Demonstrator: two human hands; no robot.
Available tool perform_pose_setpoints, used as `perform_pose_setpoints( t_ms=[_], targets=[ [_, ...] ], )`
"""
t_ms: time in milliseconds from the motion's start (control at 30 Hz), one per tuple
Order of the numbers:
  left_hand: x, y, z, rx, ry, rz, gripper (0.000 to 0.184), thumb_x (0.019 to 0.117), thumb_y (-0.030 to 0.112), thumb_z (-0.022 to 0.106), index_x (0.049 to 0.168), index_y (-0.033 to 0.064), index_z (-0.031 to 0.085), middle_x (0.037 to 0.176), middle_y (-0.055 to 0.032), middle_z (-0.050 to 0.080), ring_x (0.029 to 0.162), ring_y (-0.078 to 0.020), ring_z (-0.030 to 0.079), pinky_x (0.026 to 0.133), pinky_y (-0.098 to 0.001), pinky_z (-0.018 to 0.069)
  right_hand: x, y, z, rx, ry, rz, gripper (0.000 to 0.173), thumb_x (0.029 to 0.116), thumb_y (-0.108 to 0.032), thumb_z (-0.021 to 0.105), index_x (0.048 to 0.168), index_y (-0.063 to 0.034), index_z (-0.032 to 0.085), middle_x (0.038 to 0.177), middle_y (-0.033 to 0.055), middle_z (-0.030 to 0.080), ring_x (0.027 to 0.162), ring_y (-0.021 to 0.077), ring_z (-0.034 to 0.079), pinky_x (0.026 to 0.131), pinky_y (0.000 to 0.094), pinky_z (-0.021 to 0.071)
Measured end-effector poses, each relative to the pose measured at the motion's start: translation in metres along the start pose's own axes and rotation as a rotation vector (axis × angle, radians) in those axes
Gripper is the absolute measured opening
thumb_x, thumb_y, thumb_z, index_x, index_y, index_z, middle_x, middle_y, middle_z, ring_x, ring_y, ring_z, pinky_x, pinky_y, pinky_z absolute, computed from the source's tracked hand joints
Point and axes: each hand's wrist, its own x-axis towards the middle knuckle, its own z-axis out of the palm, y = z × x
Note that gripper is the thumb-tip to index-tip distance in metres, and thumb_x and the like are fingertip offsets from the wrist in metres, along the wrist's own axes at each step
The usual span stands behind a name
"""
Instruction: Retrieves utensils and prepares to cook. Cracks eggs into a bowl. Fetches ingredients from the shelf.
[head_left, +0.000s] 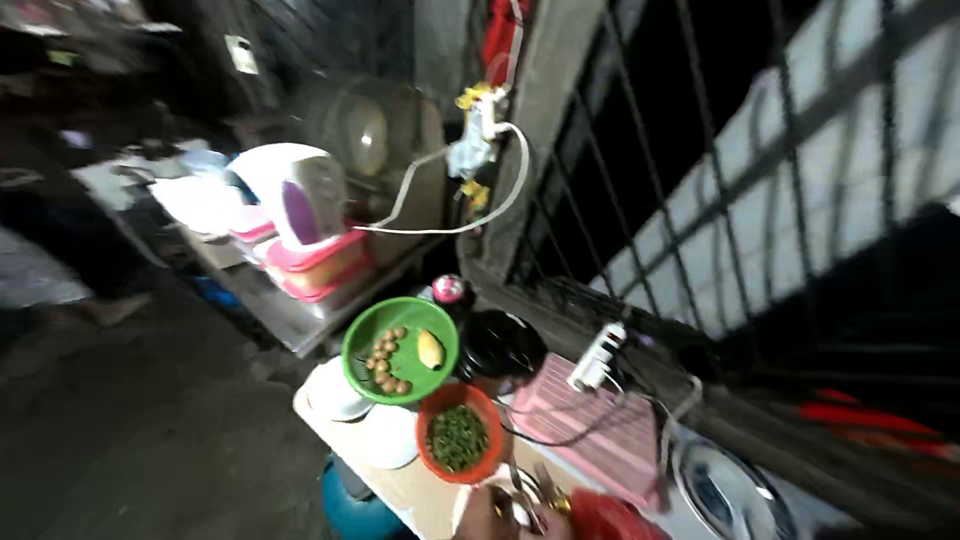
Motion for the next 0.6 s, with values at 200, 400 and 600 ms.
perform_pose_setpoints(
  t_ms=[200, 400, 600],
  targets=[
    [0.018, -0.006, 0.008, 0.033, -0.075, -0.026, 0.031, 0.0861, 0.035, 0.073, 0.111, 0.0165, 0.078, 0.1, -0.0027, 0.077, 0.086, -0.0177, 0.074, 0.085, -0.0467, 0.0609, 0.005, 0.016, 0.012, 0.075, 0.082, 0.104, 0.037, 0.0756, -0.02, 0.083, 0.109, -0.0055, 0.077, 0.104, 0.012, 0.076, 0.1, 0.025, 0.072, 0.095, 0.0493, 0.0577],
    [0.027, -0.009, 0.014, 0.091, -0.099, 0.003, 0.032, 0.0882, 0.036, 0.071, 0.112, 0.016, 0.078, 0.096, -0.0045, 0.077, 0.082, -0.0188, 0.073, 0.081, -0.0469, 0.0611, 0.007, 0.023, 0.015, 0.093, 0.121, 0.113, 0.037, 0.0781, -0.02, 0.082, 0.111, -0.004, 0.077, 0.104, 0.0148, 0.075, 0.099, 0.0267, 0.072, 0.094, 0.0494, 0.0575],
    [0.031, -0.007, 0.016, 0.11, -0.12, -0.015, 0.034, 0.0844, 0.034, 0.074, 0.114, 0.018, 0.077, 0.093, -0.0033, 0.077, 0.078, -0.0175, 0.073, 0.079, -0.0459, 0.0615, 0.006, 0.028, 0.019, 0.101, 0.151, 0.141, 0.036, 0.0785, -0.021, 0.081, 0.111, -0.0059, 0.077, 0.102, 0.0124, 0.076, 0.097, 0.0252, 0.072, 0.091, 0.0489, 0.0585]
  ],
)
